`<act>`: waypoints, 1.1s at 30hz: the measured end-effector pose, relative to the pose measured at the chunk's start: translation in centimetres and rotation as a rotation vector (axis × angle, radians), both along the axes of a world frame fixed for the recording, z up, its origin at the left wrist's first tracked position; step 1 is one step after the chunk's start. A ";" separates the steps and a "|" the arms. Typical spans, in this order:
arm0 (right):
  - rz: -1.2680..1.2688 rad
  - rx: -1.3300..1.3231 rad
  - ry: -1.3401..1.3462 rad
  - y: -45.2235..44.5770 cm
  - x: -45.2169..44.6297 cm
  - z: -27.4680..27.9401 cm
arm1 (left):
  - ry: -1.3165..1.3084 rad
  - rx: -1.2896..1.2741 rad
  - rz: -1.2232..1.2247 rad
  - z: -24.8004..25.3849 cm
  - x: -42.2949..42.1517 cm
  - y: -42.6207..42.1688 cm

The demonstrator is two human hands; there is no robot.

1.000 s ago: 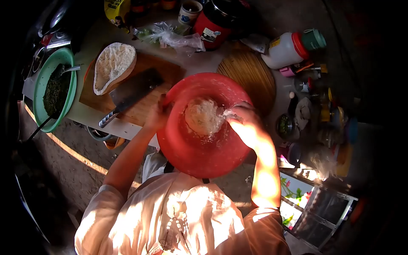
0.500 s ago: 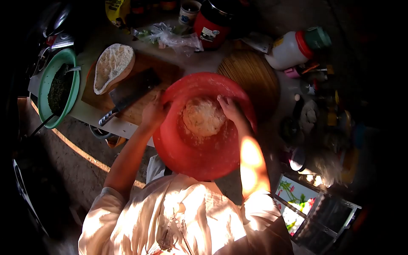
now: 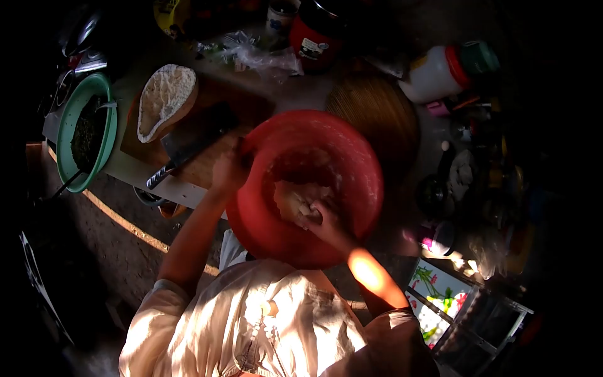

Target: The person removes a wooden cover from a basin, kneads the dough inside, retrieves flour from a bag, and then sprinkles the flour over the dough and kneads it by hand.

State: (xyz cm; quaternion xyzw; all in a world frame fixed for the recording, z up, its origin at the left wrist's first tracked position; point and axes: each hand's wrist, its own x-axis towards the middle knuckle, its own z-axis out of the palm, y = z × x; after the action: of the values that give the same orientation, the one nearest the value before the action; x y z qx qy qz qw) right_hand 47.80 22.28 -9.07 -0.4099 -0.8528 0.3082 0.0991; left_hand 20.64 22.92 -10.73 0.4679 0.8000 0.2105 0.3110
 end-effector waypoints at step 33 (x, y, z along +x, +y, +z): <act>0.199 0.148 -0.158 -1.1 4.0 3.0 | 0.006 0.098 -0.078 -1.0 0.2 0.3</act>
State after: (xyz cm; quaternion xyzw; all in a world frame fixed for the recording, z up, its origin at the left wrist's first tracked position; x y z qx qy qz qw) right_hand 51.83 21.17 -6.04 -0.3377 -0.9148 0.2196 0.0306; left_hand 20.88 23.22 -11.78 0.5141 0.7709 0.2356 0.2931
